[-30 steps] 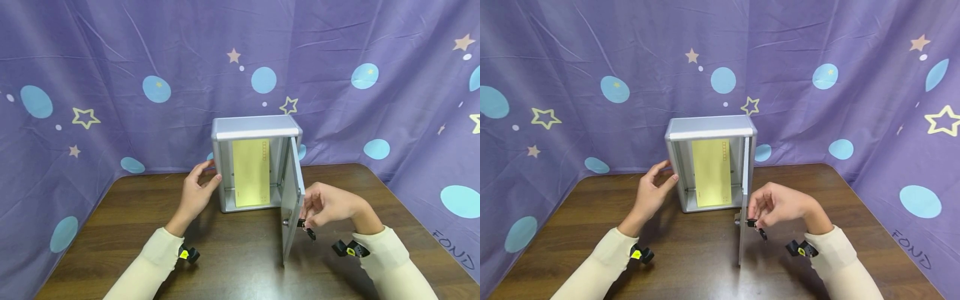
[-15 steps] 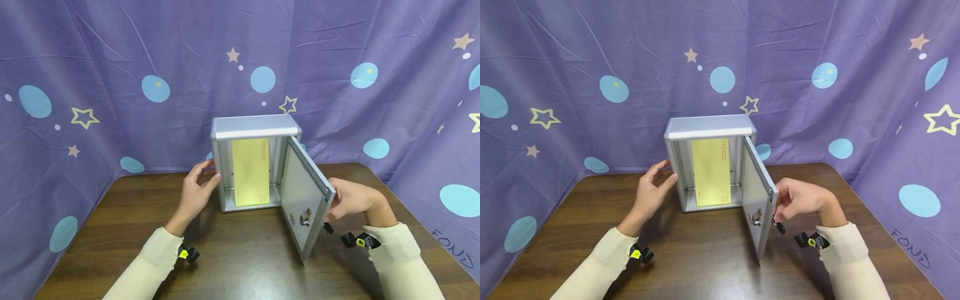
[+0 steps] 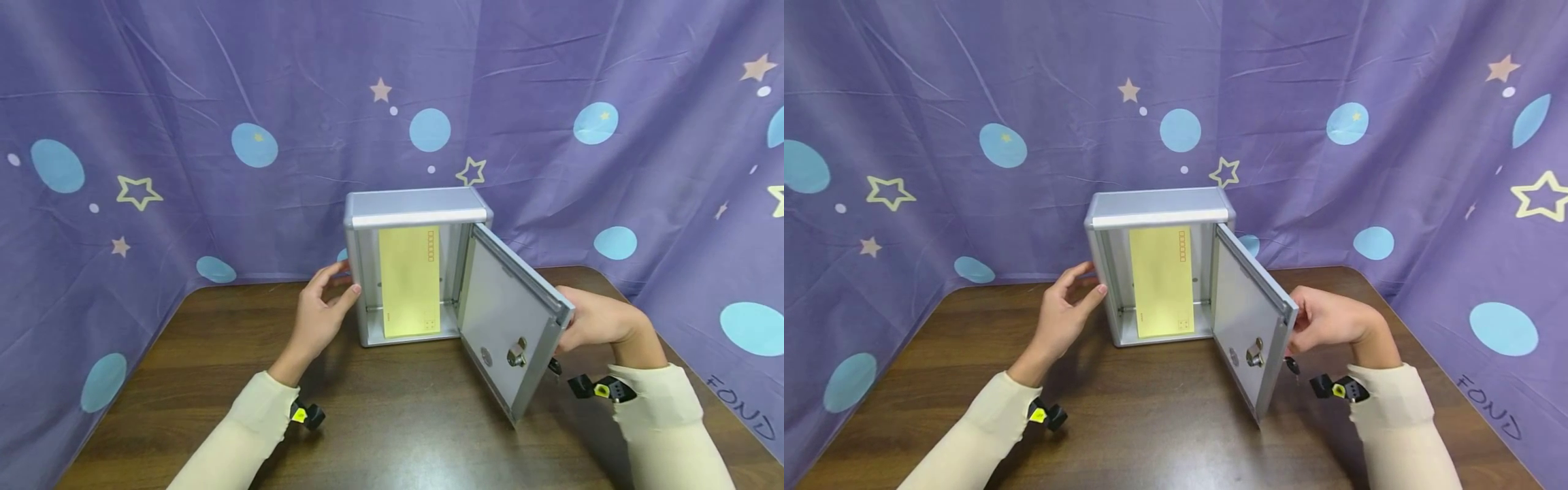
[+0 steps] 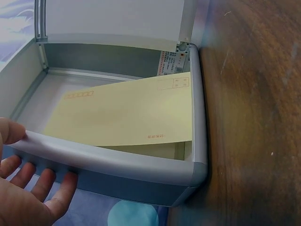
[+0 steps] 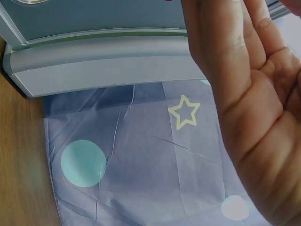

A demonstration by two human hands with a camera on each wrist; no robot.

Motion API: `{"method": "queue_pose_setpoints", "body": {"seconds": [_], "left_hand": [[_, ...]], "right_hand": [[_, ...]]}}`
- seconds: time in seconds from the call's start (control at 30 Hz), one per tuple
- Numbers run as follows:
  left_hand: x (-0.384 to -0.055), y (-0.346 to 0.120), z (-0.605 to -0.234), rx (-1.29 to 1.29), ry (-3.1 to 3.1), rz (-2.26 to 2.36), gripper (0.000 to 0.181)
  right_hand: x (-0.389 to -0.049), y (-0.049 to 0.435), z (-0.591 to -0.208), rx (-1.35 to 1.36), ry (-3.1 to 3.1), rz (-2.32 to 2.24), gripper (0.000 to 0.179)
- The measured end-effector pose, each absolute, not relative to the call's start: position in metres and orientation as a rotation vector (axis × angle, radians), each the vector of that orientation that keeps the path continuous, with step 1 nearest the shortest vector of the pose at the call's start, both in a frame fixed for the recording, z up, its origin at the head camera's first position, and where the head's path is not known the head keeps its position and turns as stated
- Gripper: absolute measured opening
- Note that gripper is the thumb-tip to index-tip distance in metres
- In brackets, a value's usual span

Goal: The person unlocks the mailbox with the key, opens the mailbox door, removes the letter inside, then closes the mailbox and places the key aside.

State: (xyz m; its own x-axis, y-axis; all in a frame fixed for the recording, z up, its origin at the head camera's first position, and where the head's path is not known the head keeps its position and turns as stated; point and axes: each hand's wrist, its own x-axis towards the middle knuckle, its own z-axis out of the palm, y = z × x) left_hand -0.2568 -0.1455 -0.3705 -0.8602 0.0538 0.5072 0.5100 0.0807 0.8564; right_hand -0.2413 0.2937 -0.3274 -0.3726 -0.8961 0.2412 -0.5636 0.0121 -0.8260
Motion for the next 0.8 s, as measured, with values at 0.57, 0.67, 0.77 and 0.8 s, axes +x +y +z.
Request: {"method": "queue_pose_setpoints", "body": {"seconds": [0.57, 0.67, 0.77, 0.8], "left_hand": [[-0.2608, -0.1410, -0.3757, -0.552, -1.995, -1.848, 0.045], [-0.2582, -0.1407, -0.3743, -0.546, -1.970, -1.822, 0.043], [-0.2536, -0.1376, -0.3708, -0.534, -1.912, -1.777, 0.038], [-0.2519, -0.1355, -0.3694, -0.532, -1.892, -1.753, 0.036]], "right_hand": [[-0.2408, 0.2948, -0.3263, -1.489, 1.965, -1.295, 0.039], [-0.2407, 0.2944, -0.3266, -1.487, 1.975, -1.285, 0.040], [-0.2398, 0.2942, -0.3264, -1.486, 1.994, -1.269, 0.038], [-0.2390, 0.2946, -0.3261, -1.486, 2.007, -1.262, 0.037]]}}
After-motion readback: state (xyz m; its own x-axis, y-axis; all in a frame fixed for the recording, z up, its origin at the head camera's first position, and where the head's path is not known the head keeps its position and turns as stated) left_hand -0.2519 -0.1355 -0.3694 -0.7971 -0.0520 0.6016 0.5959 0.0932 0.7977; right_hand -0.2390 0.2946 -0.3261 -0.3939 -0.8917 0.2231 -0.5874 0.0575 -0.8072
